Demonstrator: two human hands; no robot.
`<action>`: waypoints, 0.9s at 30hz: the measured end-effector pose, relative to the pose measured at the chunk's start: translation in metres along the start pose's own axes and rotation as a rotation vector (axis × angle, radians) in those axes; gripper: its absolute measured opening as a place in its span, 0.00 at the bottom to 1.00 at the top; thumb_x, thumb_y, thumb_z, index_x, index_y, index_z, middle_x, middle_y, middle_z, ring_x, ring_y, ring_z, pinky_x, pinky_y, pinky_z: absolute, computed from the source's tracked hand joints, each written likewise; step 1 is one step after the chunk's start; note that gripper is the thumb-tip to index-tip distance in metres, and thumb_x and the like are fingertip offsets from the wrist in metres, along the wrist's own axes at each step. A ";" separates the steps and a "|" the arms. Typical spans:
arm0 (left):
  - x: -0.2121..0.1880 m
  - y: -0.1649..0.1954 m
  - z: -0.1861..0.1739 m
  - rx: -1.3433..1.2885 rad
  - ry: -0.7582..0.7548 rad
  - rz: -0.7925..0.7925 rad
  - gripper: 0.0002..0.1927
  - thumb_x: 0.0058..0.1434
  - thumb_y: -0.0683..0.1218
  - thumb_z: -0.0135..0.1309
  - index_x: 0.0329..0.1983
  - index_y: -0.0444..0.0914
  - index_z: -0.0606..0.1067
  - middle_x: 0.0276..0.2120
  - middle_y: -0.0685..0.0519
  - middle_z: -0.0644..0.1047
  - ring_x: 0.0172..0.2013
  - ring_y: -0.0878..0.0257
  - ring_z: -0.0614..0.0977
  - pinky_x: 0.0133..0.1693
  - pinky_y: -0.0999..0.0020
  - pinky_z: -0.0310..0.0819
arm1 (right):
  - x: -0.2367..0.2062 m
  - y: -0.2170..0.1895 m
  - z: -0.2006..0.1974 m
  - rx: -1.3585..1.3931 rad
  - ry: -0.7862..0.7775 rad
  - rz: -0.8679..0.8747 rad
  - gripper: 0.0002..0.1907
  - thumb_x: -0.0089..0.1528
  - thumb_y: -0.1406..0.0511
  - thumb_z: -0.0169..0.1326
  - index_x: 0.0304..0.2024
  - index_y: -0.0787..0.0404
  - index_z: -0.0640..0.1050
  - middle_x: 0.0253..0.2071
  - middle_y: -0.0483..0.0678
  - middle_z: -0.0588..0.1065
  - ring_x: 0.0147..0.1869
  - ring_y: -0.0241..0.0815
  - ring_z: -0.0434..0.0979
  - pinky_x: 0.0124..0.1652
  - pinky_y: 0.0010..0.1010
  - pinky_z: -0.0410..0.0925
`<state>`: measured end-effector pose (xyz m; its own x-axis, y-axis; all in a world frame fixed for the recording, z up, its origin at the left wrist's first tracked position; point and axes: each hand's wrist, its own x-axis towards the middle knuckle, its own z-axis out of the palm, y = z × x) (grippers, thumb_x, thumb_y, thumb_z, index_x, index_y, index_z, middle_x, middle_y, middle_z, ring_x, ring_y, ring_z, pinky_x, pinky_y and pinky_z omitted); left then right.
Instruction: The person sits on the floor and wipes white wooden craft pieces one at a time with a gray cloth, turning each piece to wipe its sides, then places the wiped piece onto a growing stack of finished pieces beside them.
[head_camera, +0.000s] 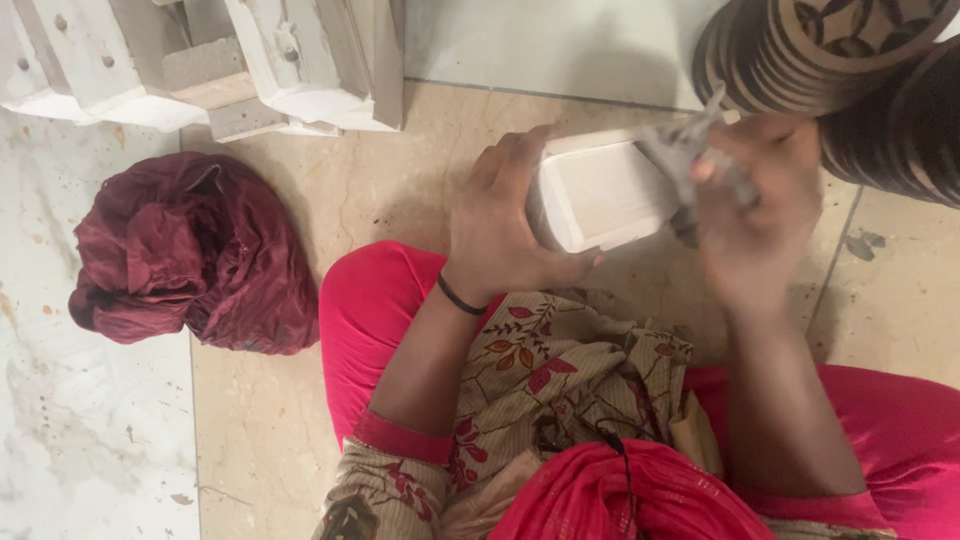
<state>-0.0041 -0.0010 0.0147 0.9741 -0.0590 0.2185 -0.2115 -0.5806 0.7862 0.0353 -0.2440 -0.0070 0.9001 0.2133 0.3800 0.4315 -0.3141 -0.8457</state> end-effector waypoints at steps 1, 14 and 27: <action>-0.001 -0.001 -0.001 0.001 0.000 0.013 0.53 0.38 0.58 0.74 0.67 0.37 0.66 0.52 0.45 0.76 0.52 0.47 0.80 0.54 0.55 0.77 | -0.002 -0.013 0.011 0.233 -0.065 -0.034 0.13 0.62 0.78 0.52 0.46 0.60 0.78 0.50 0.50 0.71 0.51 0.42 0.77 0.46 0.33 0.75; 0.000 -0.009 0.005 -0.042 0.129 -0.126 0.51 0.44 0.59 0.73 0.68 0.36 0.65 0.50 0.46 0.76 0.51 0.52 0.82 0.53 0.58 0.78 | -0.005 0.036 -0.026 -0.301 -0.091 0.162 0.09 0.71 0.78 0.58 0.52 0.65 0.80 0.50 0.51 0.74 0.51 0.42 0.78 0.50 0.27 0.70; 0.002 -0.031 0.010 -0.141 0.280 -0.425 0.25 0.56 0.56 0.68 0.49 0.36 0.78 0.41 0.49 0.77 0.42 0.56 0.80 0.45 0.62 0.75 | -0.003 0.017 0.009 -0.014 -0.302 0.185 0.17 0.57 0.79 0.59 0.44 0.57 0.81 0.49 0.47 0.72 0.51 0.43 0.77 0.49 0.31 0.74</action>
<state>0.0050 0.0090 -0.0152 0.9216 0.3881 -0.0053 0.1695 -0.3902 0.9050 0.0393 -0.2419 -0.0259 0.9052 0.4150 0.0911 0.2655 -0.3850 -0.8839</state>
